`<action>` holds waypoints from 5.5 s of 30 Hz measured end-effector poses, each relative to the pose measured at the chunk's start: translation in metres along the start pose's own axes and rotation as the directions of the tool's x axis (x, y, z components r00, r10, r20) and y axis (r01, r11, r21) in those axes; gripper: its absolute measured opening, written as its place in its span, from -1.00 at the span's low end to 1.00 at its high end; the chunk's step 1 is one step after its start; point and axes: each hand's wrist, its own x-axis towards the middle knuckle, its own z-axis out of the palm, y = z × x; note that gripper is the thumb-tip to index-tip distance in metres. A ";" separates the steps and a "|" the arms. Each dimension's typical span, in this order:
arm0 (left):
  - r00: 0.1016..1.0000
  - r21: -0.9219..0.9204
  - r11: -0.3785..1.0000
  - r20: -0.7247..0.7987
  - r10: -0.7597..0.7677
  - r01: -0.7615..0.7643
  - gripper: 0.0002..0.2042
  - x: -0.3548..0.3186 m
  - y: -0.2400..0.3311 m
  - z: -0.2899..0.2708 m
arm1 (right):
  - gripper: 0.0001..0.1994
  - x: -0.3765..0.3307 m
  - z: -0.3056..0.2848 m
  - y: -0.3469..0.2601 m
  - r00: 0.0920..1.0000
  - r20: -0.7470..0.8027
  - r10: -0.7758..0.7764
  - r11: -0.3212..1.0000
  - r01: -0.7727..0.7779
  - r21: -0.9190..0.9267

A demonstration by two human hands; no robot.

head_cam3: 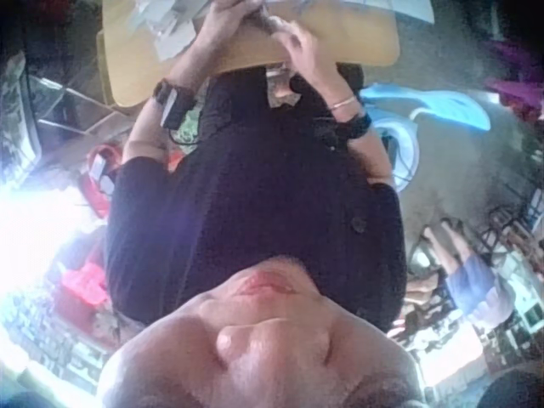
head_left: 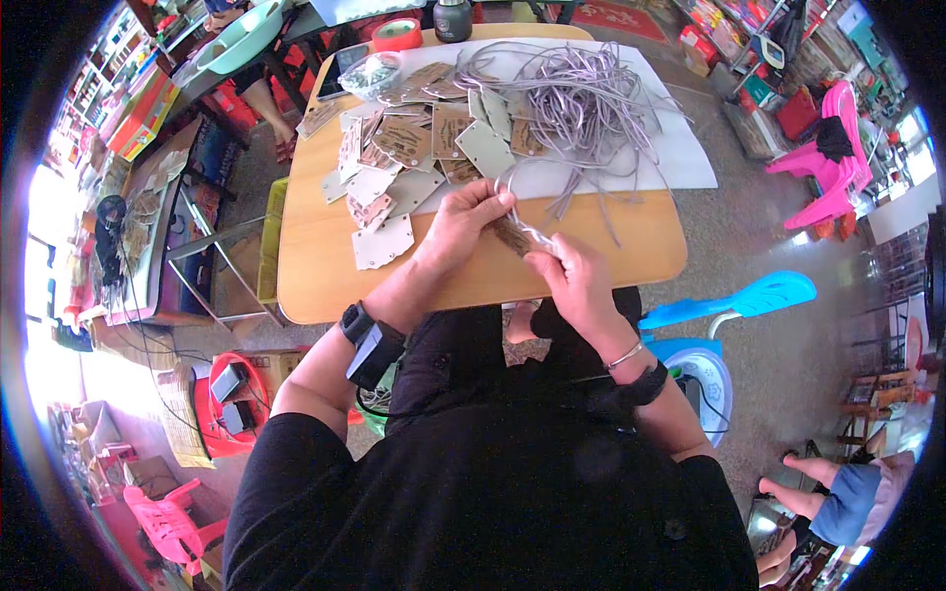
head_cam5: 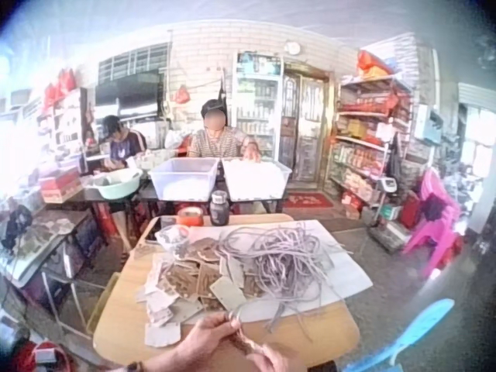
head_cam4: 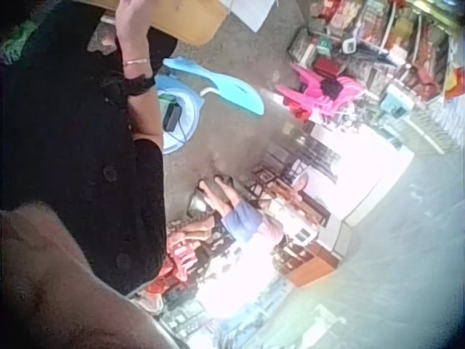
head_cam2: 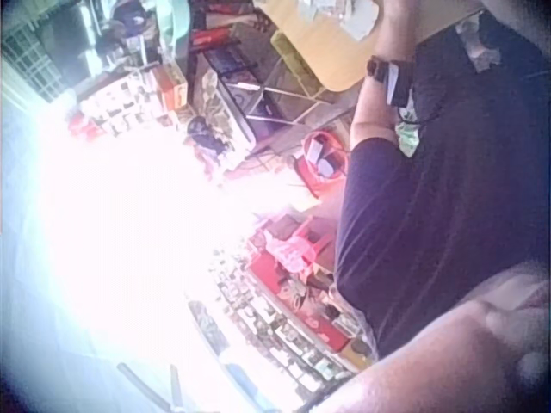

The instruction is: Threading laces through pre-cut cardboard shoe components.

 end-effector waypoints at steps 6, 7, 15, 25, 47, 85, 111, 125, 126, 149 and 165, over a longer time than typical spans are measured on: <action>0.942 0.015 0.996 0.325 0.083 -0.092 -0.74 -0.008 0.010 0.010 | -0.84 -0.005 -0.009 0.011 0.944 -0.285 -0.165 0.969 0.102 -0.224; 0.944 0.040 0.994 0.317 0.086 -0.104 -0.77 -0.008 0.011 0.010 | -0.84 -0.006 -0.010 0.011 0.946 -0.278 -0.166 0.969 0.104 -0.223; 0.973 0.183 0.970 0.196 0.121 -0.158 -0.89 -0.012 0.013 0.017 | -0.83 -0.010 -0.020 0.002 0.925 -0.369 -0.088 0.996 0.088 -0.016; 0.985 -0.112 0.987 0.119 0.125 -0.111 -0.94 -0.015 0.001 0.029 | -0.83 -0.006 -0.020 0.000 0.905 -0.275 -0.325 0.929 0.251 -0.272; 0.829 0.621 0.775 0.370 -0.420 0.116 -0.79 -0.052 0.035 -0.014 | -0.81 0.000 -0.021 0.012 0.878 0.040 0.476 0.325 -0.218 0.920; 0.954 -0.556 0.807 0.297 -0.030 0.199 -0.62 -0.011 -0.015 0.034 | -0.84 0.020 -0.015 -0.002 0.929 -0.038 0.368 0.242 -0.057 0.969; 0.995 -0.369 0.926 -0.086 0.048 -0.076 -0.90 -0.008 -0.011 0.034 | -0.78 0.024 -0.011 0.020 0.895 0.183 0.406 0.145 -0.261 0.954; 0.933 -0.174 0.954 0.309 -0.182 0.244 -0.64 -0.032 0.010 -0.008 | -0.84 0.005 -0.034 -0.002 0.999 -0.009 0.037 0.926 -0.031 0.376; 0.935 -0.212 0.951 0.322 -0.149 0.225 -0.64 -0.035 0.008 -0.009 | -0.84 0.003 -0.035 -0.005 0.999 -0.020 0.042 0.936 -0.032 0.350; 0.922 -0.186 0.965 0.374 -0.103 0.183 -0.69 -0.045 0.016 -0.005 | -0.86 0.007 -0.037 -0.033 0.930 -0.083 -0.357 0.924 0.339 -0.175; 0.987 0.104 0.994 0.154 -0.047 0.031 -0.78 -0.029 0.021 -0.003 | -0.89 0.035 -0.038 -0.030 0.985 -0.137 -0.102 0.992 0.112 0.065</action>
